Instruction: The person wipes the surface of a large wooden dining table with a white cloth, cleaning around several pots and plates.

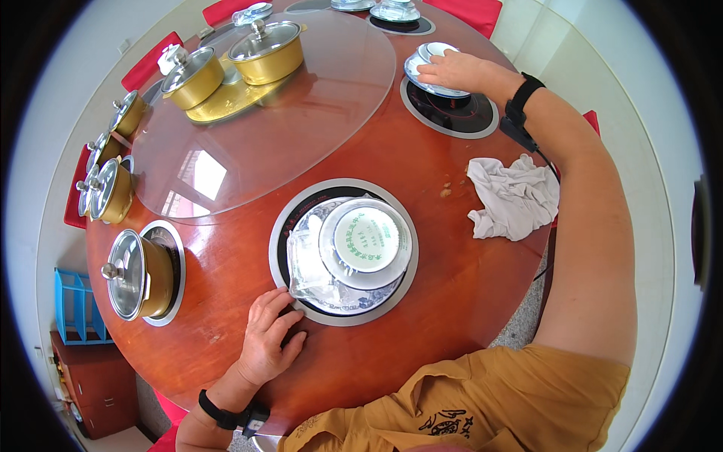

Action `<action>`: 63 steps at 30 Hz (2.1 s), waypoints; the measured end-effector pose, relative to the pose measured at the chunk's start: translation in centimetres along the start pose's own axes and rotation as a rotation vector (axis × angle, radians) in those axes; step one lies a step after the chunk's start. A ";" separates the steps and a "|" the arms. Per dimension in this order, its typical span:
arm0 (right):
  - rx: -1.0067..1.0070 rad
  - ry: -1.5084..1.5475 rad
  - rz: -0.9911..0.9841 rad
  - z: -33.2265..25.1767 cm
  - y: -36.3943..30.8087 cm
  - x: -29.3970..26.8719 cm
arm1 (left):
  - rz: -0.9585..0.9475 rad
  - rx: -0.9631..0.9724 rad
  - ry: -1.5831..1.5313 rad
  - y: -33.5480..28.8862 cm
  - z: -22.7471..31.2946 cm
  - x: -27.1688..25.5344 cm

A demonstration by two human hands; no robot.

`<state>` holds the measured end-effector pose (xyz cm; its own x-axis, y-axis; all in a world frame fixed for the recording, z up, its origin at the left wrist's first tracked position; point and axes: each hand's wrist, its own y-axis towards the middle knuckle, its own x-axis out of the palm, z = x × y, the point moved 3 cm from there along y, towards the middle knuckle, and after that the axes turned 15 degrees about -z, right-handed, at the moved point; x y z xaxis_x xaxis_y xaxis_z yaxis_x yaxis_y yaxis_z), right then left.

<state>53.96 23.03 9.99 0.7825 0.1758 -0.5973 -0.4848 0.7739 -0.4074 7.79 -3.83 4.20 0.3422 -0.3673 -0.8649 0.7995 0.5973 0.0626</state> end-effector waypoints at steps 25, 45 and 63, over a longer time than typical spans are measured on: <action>0.149 0.113 0.088 -4.6 -7.7 -1.7 | 0.048 0.035 0.043 -0.3 0.1 0.3; 0.892 1.102 -0.086 -21.2 -20.6 3.1 | 0.020 0.015 0.134 -0.1 1.2 0.8; 0.349 1.032 0.269 -16.1 2.8 -3.8 | 0.046 0.007 0.138 -0.2 0.9 0.9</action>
<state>43.37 14.68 -0.03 -0.1081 -0.0996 -0.9891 -0.3265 0.9433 -0.0593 8.38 -4.97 3.87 0.3079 -0.2380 -0.9212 0.7880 0.6064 0.1067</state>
